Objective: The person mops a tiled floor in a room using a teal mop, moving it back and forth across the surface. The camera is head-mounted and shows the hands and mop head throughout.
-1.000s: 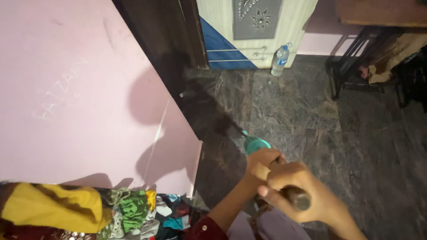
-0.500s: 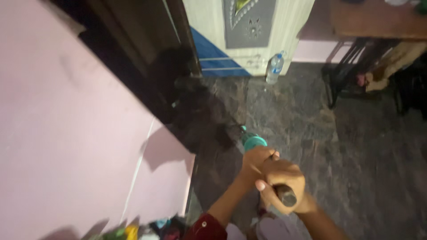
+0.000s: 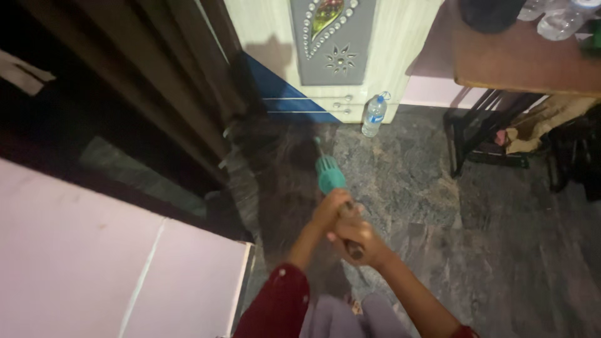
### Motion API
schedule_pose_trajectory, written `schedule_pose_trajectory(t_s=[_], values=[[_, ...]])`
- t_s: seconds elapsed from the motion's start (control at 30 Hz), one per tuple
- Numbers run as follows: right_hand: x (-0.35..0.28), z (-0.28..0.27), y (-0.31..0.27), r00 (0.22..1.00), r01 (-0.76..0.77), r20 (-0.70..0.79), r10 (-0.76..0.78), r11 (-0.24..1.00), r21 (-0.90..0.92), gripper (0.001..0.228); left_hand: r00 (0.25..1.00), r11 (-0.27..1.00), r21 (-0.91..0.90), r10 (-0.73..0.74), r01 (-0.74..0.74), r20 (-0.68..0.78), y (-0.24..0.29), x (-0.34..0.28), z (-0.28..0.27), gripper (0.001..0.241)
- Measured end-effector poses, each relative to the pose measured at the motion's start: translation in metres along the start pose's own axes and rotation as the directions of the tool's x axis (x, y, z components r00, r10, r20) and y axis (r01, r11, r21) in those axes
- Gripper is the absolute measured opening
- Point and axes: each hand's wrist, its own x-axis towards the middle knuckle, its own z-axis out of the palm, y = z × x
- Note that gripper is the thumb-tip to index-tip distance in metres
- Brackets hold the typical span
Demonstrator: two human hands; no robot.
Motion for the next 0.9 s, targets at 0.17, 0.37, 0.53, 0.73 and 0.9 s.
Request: schedule_pose_trajectory(t_s=[0.17,0.37,0.53,0.73,0.9], values=[[0.005,0.007,0.015,0.978,-0.161,0.134,0.161,0.987,-0.009,0.031,0.990,0.992,-0.116,0.063,-0.048,0.128,-0.058,-0.003,0.005,0.017],[-0.006,0.012,-0.042,0.989,-0.150,-0.021,0.148,0.987,-0.065,0.020,0.991,1.000,0.003,0.011,-0.011,0.134,-0.015,-0.030,0.009,0.022],[-0.018,0.017,-0.135,0.971,-0.236,-0.062,0.232,0.969,-0.072,0.033,0.989,0.997,-0.019,-0.073,0.076,0.127,0.085,-0.059,-0.003,0.039],[-0.042,0.031,-0.256,0.916,-0.399,-0.072,0.394,0.913,-0.083,0.038,0.939,0.961,-0.023,-0.266,0.277,0.221,0.223,-0.106,-0.031,0.035],[-0.047,0.033,-0.326,0.880,-0.462,0.083,0.468,0.883,-0.081,0.036,0.990,0.946,-0.305,-0.073,0.107,0.123,0.283,-0.149,-0.046,0.025]])
